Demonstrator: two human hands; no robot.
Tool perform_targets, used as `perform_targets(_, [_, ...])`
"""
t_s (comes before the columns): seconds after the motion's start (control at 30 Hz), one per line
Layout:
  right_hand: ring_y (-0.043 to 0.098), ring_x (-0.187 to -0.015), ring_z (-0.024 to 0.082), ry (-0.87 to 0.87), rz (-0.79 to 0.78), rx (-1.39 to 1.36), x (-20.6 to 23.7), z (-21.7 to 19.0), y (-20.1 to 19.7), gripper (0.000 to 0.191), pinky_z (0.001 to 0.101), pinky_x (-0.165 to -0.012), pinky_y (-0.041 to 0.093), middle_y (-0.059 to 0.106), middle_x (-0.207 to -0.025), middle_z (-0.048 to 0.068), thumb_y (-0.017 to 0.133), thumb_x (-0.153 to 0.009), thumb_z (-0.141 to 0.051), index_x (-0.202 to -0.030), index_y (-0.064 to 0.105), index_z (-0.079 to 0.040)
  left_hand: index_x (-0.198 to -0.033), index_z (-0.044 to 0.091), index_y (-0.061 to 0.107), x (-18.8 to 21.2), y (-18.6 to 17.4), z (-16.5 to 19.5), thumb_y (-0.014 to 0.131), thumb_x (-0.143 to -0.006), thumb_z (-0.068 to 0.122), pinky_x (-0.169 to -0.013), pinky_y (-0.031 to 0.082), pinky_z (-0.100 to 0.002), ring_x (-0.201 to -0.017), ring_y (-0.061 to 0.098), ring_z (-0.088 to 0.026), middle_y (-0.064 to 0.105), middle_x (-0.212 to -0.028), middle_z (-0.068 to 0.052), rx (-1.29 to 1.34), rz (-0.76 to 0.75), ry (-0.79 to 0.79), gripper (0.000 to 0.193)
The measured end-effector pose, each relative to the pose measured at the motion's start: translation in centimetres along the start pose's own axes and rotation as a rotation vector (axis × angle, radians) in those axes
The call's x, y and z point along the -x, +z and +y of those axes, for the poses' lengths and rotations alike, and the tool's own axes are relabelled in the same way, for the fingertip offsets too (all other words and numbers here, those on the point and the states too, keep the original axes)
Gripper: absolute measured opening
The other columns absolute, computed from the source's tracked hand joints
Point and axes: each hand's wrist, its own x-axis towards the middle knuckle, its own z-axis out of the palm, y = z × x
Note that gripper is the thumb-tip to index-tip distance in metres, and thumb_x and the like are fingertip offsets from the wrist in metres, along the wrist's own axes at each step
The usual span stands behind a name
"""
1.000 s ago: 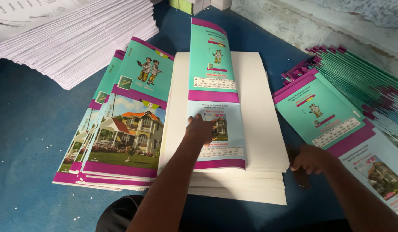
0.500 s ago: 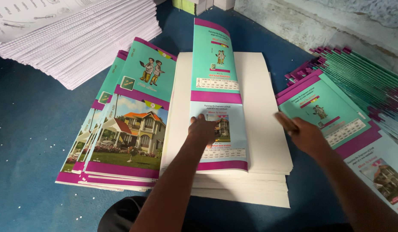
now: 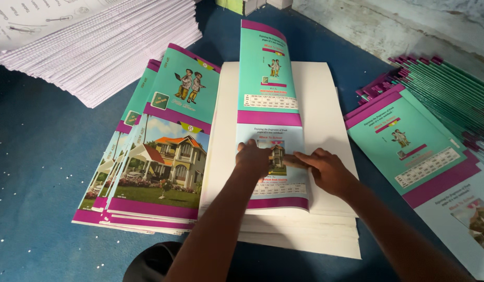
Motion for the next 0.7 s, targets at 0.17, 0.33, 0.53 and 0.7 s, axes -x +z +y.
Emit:
perform_targets(0.17, [0.065, -0.082, 0.027, -0.084, 0.163, 0.017, -1.1, 1.4, 1.2, 0.068, 0.0402, -0.074, 0.056, 0.063, -0.094, 0.013, 0.066, -0.079, 0.010, -0.140, 0.062, -0.018, -0.148, 0.042, 0.050, 0.3, -0.1, 0.3, 0.094, -0.069, 0.017, -0.100, 0.055, -0.047, -0.136, 0.038, -0.051, 0.040, -0.148, -0.019, -0.065, -0.050, 0.019, 0.094])
perform_targets(0.33, [0.064, -0.082, 0.027, -0.047, 0.224, 0.109, -3.8, 3.0, 2.0, 0.075, 0.0414, -0.074, 0.054, 0.063, -0.095, 0.011, 0.069, -0.074, 0.009, -0.142, 0.063, -0.022, -0.149, 0.041, 0.049, 1.0, 0.1, 0.1, 0.091, -0.072, 0.017, -0.101, 0.055, -0.048, -0.139, 0.035, -0.054, 0.031, -0.158, -0.021, -0.007, -0.028, 0.010, 0.091])
perform_targets(0.53, [0.065, -0.084, 0.026, -0.056, 0.274, 0.159, -6.4, 4.5, 2.6, 0.075, 0.0428, -0.074, 0.053, 0.063, -0.092, 0.009, 0.072, -0.073, 0.007, -0.142, 0.063, -0.023, -0.150, 0.041, 0.049, 1.1, 1.4, 0.1, 0.084, -0.080, 0.023, -0.108, 0.048, -0.047, -0.140, 0.034, -0.053, 0.030, -0.159, -0.027, -0.033, 0.027, 0.031, 0.080])
perform_targets(0.7, [0.065, -0.087, 0.025, -0.029, 0.274, 0.114, -8.3, 6.0, 2.6, 0.072, 0.0397, -0.078, 0.055, 0.062, -0.097, 0.010, 0.070, -0.079, 0.005, -0.144, 0.062, -0.025, -0.154, 0.042, 0.042, 1.2, 1.9, 0.5, 0.073, -0.091, 0.030, -0.109, 0.045, -0.050, -0.138, 0.038, -0.053, 0.031, -0.156, -0.031, -0.080, -0.009, 0.042, 0.072])
